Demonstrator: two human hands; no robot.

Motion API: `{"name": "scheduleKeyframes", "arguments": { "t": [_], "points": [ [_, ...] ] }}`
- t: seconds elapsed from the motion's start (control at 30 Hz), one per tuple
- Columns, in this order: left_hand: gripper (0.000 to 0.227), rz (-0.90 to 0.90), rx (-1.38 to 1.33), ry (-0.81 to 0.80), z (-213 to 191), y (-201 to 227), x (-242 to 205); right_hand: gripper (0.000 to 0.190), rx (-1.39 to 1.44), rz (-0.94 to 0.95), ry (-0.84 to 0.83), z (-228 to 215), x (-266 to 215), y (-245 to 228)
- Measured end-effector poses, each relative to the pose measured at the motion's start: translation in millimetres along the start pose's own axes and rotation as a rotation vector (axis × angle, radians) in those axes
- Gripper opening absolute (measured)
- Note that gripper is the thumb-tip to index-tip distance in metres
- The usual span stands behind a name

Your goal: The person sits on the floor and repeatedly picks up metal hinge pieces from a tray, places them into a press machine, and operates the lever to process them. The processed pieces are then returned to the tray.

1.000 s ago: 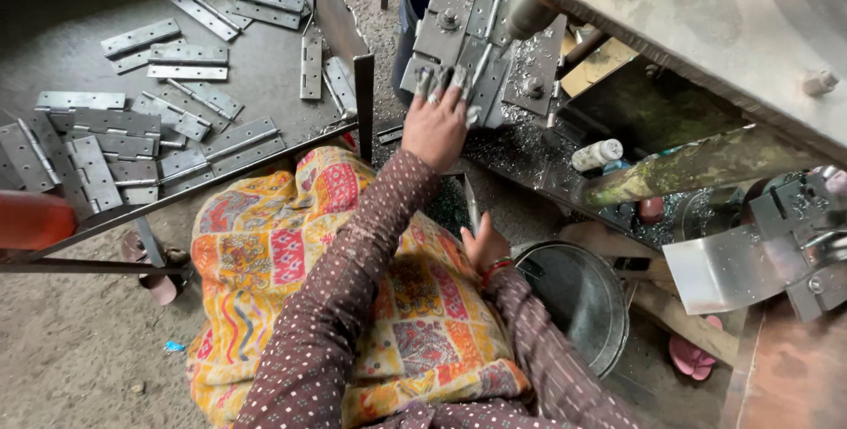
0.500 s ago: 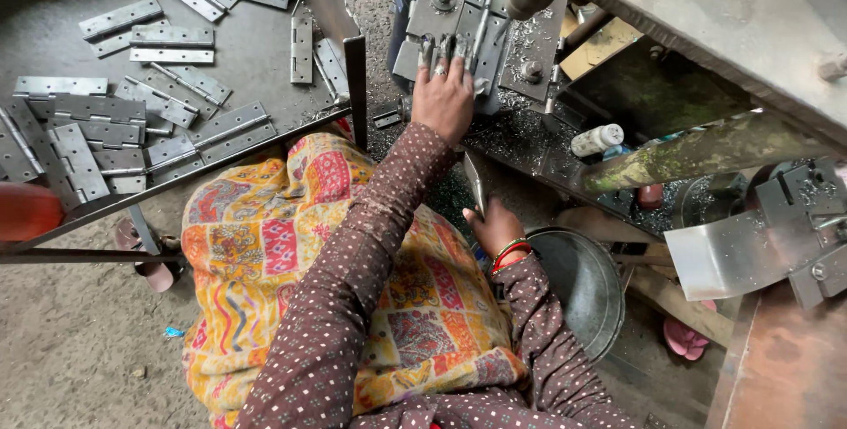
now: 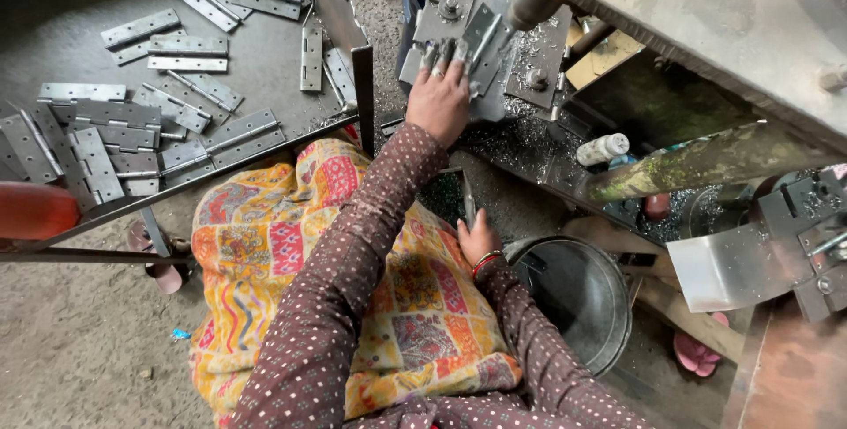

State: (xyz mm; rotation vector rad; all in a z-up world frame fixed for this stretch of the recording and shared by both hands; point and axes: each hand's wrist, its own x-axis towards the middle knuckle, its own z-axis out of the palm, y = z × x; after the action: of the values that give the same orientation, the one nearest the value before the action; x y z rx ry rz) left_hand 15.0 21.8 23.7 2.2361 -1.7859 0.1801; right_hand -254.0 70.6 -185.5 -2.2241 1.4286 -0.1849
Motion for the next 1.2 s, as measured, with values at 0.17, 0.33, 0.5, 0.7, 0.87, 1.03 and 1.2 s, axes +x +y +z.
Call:
{"name": "scheduleKeyframes", "arguments": {
  "t": [0.17,0.33,0.5,0.7,0.87,1.03,1.2],
  "points": [
    [0.028,-0.021,-0.044,-0.025,-2,6,3,0.058,-0.095,0.031,-0.234,-90,10,-31],
    [0.023,-0.020,-0.040,0.125,18,8,31,0.062,-0.166,0.006,-0.194,-100,13,-33],
    [0.024,-0.017,-0.066,0.107,26,4,36,0.047,-0.006,0.010,0.047,-7,-4,-13],
    [0.023,-0.005,-0.101,0.073,16,2,35,0.050,0.046,-0.046,0.005,-29,4,-17],
    [0.024,-0.039,-0.085,0.054,26,-3,43,0.061,-0.203,0.066,-0.232,-108,9,-42],
    [0.026,-0.076,-0.098,0.001,31,-7,68,0.054,-0.073,0.035,-0.198,-119,3,-71],
    [0.025,-0.073,-0.068,-0.029,30,-10,83,0.058,-0.180,0.093,-0.275,-123,6,-65]
  ]
}}
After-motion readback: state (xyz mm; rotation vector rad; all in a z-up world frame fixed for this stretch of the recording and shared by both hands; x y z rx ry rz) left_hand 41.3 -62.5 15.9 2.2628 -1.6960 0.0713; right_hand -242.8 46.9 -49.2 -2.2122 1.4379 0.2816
